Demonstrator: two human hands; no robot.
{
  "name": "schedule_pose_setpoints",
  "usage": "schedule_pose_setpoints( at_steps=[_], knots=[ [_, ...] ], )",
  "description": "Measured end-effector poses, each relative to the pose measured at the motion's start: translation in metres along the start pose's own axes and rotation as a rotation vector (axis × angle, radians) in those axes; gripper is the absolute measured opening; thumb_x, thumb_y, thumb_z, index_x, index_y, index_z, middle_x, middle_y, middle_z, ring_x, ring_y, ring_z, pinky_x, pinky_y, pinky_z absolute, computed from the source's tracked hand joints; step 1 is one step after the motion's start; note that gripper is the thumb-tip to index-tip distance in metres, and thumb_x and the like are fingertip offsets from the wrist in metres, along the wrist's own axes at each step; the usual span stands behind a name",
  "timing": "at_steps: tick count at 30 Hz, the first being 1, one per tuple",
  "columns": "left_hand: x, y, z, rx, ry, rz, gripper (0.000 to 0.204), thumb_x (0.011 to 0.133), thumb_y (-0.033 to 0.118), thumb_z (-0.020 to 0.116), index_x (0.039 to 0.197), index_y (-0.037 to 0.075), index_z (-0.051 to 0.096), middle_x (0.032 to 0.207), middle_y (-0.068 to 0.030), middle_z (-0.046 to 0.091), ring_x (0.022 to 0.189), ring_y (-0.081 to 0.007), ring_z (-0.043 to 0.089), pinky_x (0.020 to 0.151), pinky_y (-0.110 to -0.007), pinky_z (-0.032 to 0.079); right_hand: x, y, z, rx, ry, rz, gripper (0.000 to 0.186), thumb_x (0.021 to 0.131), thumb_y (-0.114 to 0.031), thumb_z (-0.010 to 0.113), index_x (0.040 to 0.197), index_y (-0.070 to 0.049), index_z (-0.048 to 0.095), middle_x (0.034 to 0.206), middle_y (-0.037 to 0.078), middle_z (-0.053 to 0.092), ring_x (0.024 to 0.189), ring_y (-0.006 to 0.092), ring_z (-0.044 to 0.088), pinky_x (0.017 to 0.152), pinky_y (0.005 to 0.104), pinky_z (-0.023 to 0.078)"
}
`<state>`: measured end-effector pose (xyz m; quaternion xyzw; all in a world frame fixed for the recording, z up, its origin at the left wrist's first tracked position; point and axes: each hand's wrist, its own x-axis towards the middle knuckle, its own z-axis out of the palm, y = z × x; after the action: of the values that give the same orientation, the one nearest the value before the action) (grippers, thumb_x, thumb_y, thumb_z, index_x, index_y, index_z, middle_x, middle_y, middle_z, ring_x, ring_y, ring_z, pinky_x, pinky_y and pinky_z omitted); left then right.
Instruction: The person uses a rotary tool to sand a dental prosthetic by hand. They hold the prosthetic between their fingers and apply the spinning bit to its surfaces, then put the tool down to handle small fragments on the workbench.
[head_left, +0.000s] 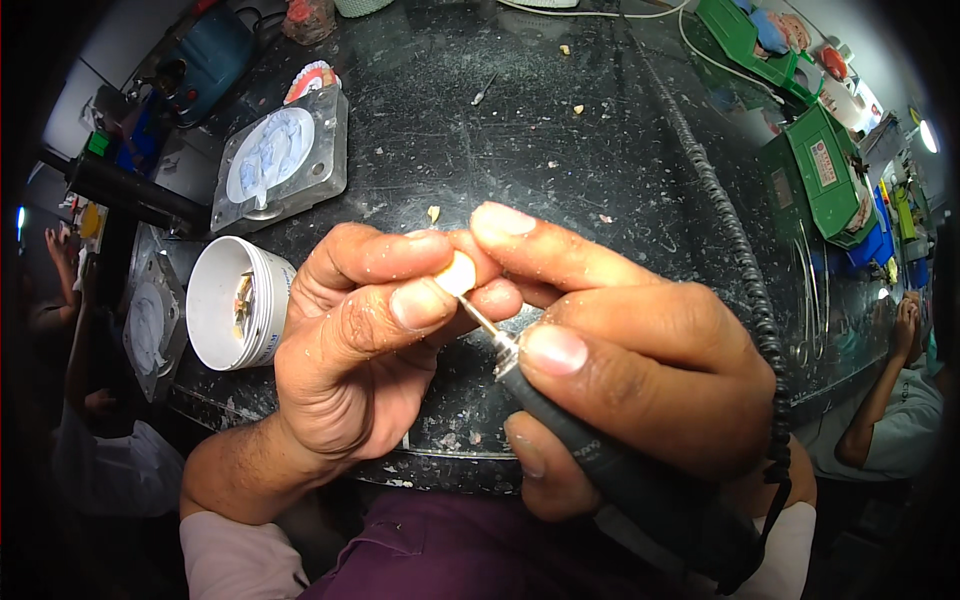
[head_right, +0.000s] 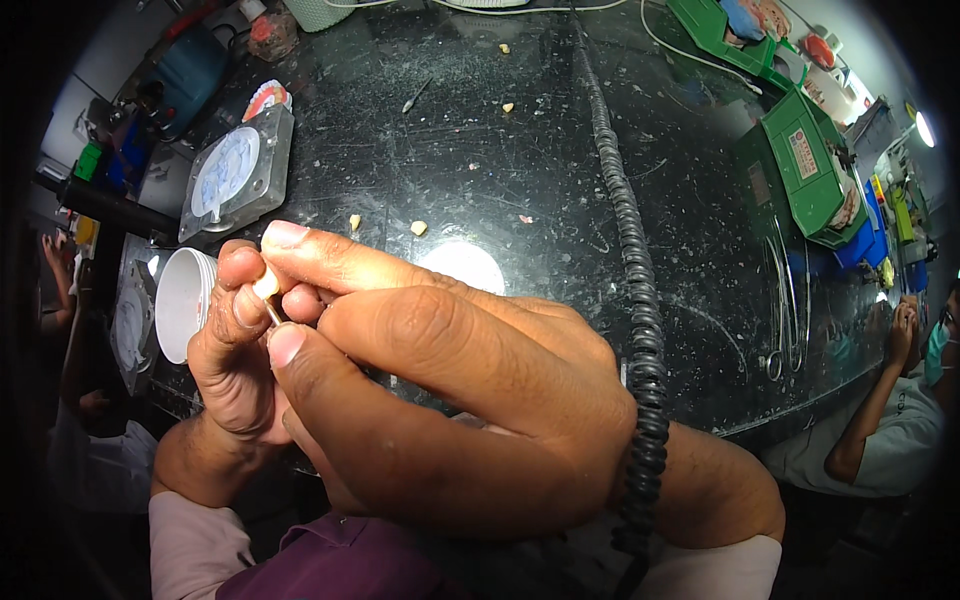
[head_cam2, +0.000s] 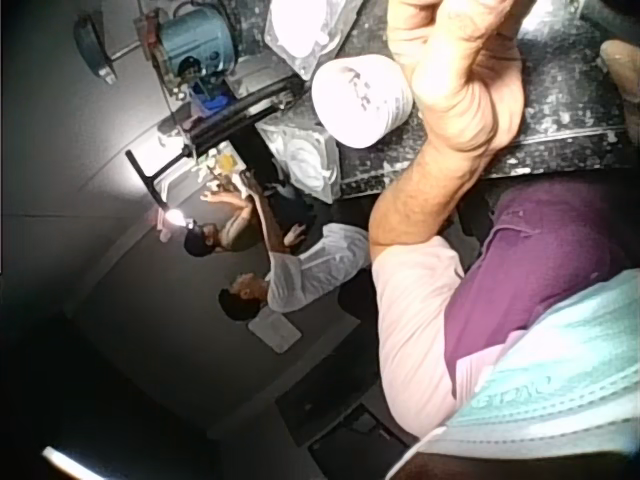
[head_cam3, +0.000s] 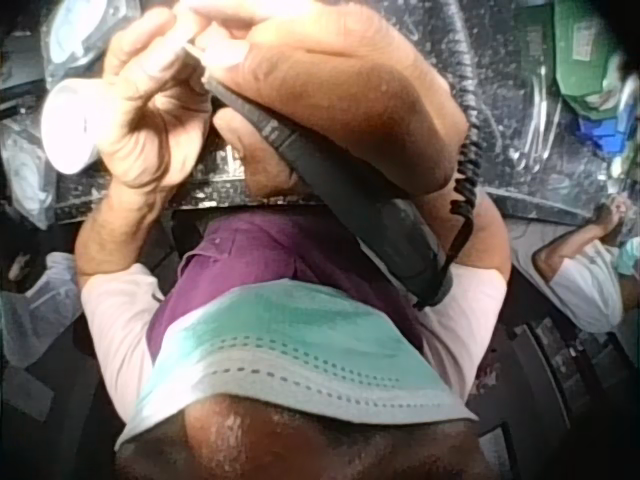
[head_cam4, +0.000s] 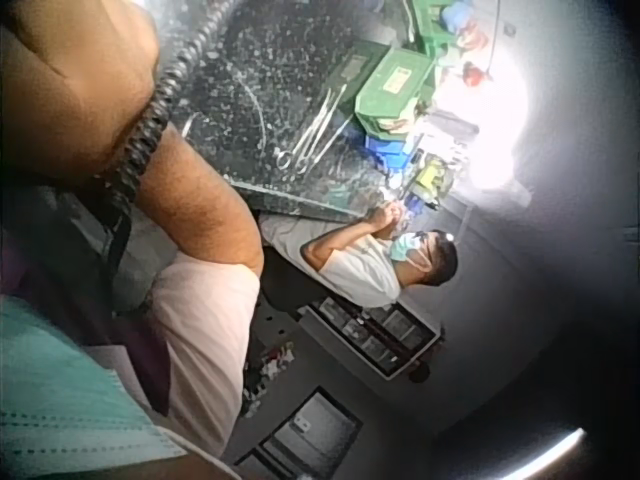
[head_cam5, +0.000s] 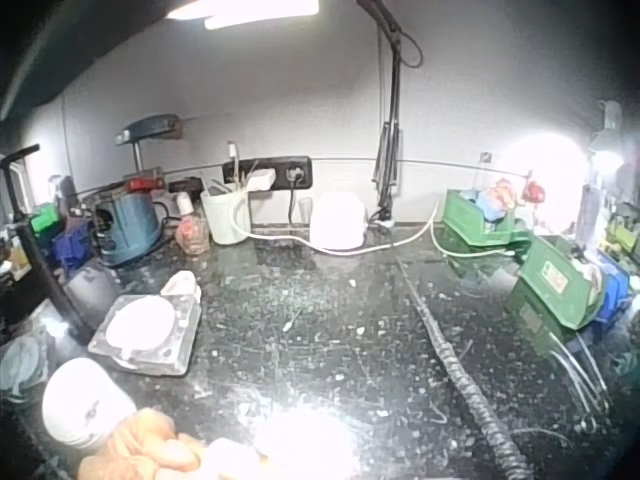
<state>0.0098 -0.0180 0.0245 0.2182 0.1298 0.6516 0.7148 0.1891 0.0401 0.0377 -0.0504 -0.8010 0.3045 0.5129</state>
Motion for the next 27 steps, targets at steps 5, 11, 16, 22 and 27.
schedule_pose_setpoints(
  at_steps=[5, 11, 16, 22, 27],
  knots=[
    [0.000, 0.000, 0.000, 0.016, 0.024, 0.012, 0.023, 0.091, -0.007, 0.054, 0.110, 0.001, 0.064, 0.109, -0.0244, 0.068, 0.105, -0.0314, 0.068, 0.096, -0.042, 0.054, 0.001, 0.002, -0.001, -0.025, -0.015, -0.015, 0.029, 0.089, -0.011, 0.069, 0.107, 0.008, 0.057, 0.099, 0.021, 0.057, 0.103, 0.0490, 0.063, 0.089, 0.0528, 0.057],
    [0.002, -0.001, 0.000, 0.021, 0.005, 0.021, 0.024, 0.091, -0.007, 0.054, 0.111, 0.001, 0.065, 0.110, -0.0241, 0.068, 0.105, -0.0317, 0.068, 0.095, -0.042, 0.054, 0.002, -0.004, -0.005, -0.067, -0.066, 0.026, 0.030, 0.088, -0.011, 0.070, 0.108, 0.007, 0.056, 0.098, 0.020, 0.057, 0.105, 0.0486, 0.062, 0.090, 0.0536, 0.056],
    [0.005, -0.001, -0.003, 0.056, -0.013, 0.051, 0.026, 0.091, -0.007, 0.054, 0.113, 0.001, 0.065, 0.111, -0.0241, 0.067, 0.106, -0.0323, 0.067, 0.096, -0.041, 0.055, -0.003, -0.005, 0.001, 0.044, 0.091, 0.126, 0.025, 0.079, 0.001, 0.072, 0.102, -0.004, 0.067, 0.113, 0.017, 0.066, 0.106, 0.0292, 0.068, 0.086, 0.0368, 0.059],
    [0.004, -0.001, -0.002, 0.047, -0.014, 0.056, 0.024, 0.091, -0.008, 0.055, 0.112, 0.000, 0.064, 0.111, -0.0253, 0.067, 0.106, -0.0330, 0.067, 0.096, -0.041, 0.055, 0.001, -0.009, -0.005, -0.019, 0.013, 0.175, 0.024, 0.080, 0.001, 0.070, 0.104, -0.005, 0.067, 0.119, 0.017, 0.064, 0.109, 0.0299, 0.066, 0.086, 0.0361, 0.059],
    [0.004, -0.002, -0.001, 0.060, -0.012, 0.069, 0.023, 0.091, -0.007, 0.055, 0.110, -0.001, 0.064, 0.111, -0.0264, 0.066, 0.106, -0.0334, 0.067, 0.096, -0.042, 0.054, -0.001, -0.008, -0.004, 0.069, 0.051, 0.175, 0.026, 0.081, 0.001, 0.070, 0.106, -0.005, 0.067, 0.117, 0.016, 0.064, 0.110, 0.0306, 0.066, 0.088, 0.0357, 0.058]
  ],
)
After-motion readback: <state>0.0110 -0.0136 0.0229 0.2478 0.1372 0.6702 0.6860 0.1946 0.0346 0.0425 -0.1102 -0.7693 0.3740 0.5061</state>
